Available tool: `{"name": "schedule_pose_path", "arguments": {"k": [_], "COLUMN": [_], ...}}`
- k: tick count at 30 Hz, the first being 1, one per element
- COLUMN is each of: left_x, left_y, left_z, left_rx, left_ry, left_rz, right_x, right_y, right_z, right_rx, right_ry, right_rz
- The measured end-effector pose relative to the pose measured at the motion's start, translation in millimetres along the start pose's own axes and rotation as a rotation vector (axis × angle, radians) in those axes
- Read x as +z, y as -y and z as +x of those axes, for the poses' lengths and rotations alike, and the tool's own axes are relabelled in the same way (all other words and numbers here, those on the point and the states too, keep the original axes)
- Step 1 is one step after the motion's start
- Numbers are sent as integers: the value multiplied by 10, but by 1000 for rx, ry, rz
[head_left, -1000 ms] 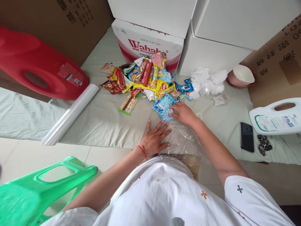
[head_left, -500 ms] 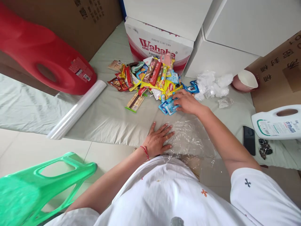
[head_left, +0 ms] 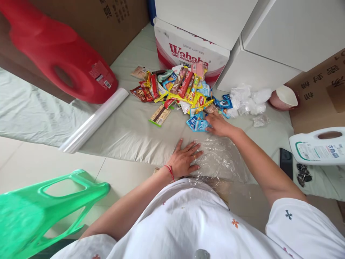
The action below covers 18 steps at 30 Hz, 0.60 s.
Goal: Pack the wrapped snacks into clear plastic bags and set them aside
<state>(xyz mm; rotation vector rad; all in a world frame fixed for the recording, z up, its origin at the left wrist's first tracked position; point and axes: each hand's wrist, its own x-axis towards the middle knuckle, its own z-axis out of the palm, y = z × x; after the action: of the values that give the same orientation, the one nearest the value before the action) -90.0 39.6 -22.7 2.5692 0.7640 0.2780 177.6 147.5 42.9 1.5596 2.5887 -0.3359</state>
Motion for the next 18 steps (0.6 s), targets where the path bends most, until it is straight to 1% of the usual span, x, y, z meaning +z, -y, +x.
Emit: {"name": "schedule_pose_path", "arguments": {"k": [2, 5, 8, 10, 11, 13, 16, 18], "left_x": [0, 4, 8, 11, 13, 16, 21, 21], "left_y": [3, 6, 7, 9, 10, 14, 18, 17], "left_z": [0, 0, -1, -1, -2, -2, -3, -1], "left_rx": [3, 7, 4, 2, 3, 6, 8, 3], "left_ry": [4, 1, -6, -7, -7, -7, -8, -5], "left_rz": [-7, -15, -14, -14, -15, -16, -10, -6], "right_x": [-72, -185, -262, -281, -280, -255, -157, -60], "right_y": [97, 213, 248, 242, 236, 223, 195, 173], "right_z": [36, 169, 335, 398, 404, 364, 211, 84], "right_rx": [-90, -213, -280, -305, -306, -273, -160, -96], "right_ry": [31, 40, 103, 127, 117, 59, -42, -67], "right_rz": [-49, -136, -182, -170, -147, -70, 88, 174]}}
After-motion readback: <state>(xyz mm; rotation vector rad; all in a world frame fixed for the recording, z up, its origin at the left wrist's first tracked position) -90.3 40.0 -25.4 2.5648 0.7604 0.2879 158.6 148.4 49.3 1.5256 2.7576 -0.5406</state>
